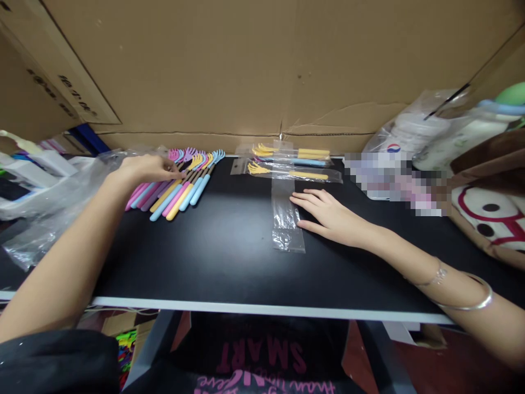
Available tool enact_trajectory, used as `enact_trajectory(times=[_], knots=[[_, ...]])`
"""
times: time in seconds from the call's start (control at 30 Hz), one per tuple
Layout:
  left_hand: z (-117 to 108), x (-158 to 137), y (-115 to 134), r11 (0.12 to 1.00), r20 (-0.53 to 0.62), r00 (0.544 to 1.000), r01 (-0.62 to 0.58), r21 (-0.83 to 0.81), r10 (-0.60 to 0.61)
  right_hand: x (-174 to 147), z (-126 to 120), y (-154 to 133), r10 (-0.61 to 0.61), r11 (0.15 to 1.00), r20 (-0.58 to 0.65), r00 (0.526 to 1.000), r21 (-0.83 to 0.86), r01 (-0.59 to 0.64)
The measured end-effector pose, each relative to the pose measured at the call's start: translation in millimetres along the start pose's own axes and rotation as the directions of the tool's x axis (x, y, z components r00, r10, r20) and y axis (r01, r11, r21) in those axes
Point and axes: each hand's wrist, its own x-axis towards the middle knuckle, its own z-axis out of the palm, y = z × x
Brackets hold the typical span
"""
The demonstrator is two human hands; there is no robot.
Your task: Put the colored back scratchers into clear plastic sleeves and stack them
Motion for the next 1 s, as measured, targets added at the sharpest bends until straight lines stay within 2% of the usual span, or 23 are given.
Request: enact_trajectory(times=[0.1,0.13,0.3,0.57,0.7,0.77,0.83,0.93,1.0], knots=[[1,-1,5,0.991,0.056,0.996,0.066,0.118,-0.073,0,0,0,-0.007,1.000,-0.009,1.000,-0.003,0.007],[1,-3,8,0.988,0.033,0.996,0.077,0.131,-0.082,0,1,1,-0.010,1.000,-0.012,1.000,-0.001,0.010],[3,-12,20,0.996,-0.097,0.994,0.065,0.058,-0.059,0,1,2,-0.023,1.000,-0.021,1.000,0.015,0.023],[5,-17,31,0.993,-0.123,0.989,0.089,0.074,-0.080,0,0,2,-0.026,0.998,-0.028,0.999,0.056,0.028],[-7,-24,31,0.994,-0.208,0.972,0.113,0.005,-0.110,0,-1,0,-0.024,0.997,-0.019,1.000,0.072,0.026],[-11,-26,32,0.991,-0.271,0.958,0.058,-0.120,-0.089,0,-2,-1,-0.019,0.994,-0.017,1.000,0.105,0.021],[-13,-27,36,0.933,-0.346,0.937,-0.078,-0.350,-0.051,-1,-1,0,-0.010,0.986,-0.013,1.000,0.167,0.012],[-12,-29,51,0.697,-0.487,0.873,-0.333,-0.635,-0.027,-2,0,3,0.008,0.969,-0.013,1.000,0.246,-0.005],[-10,-35,67,0.546,-0.575,0.818,-0.474,-0.691,-0.018,-3,0,4,0.018,0.965,-0.024,1.000,0.262,-0.011]])
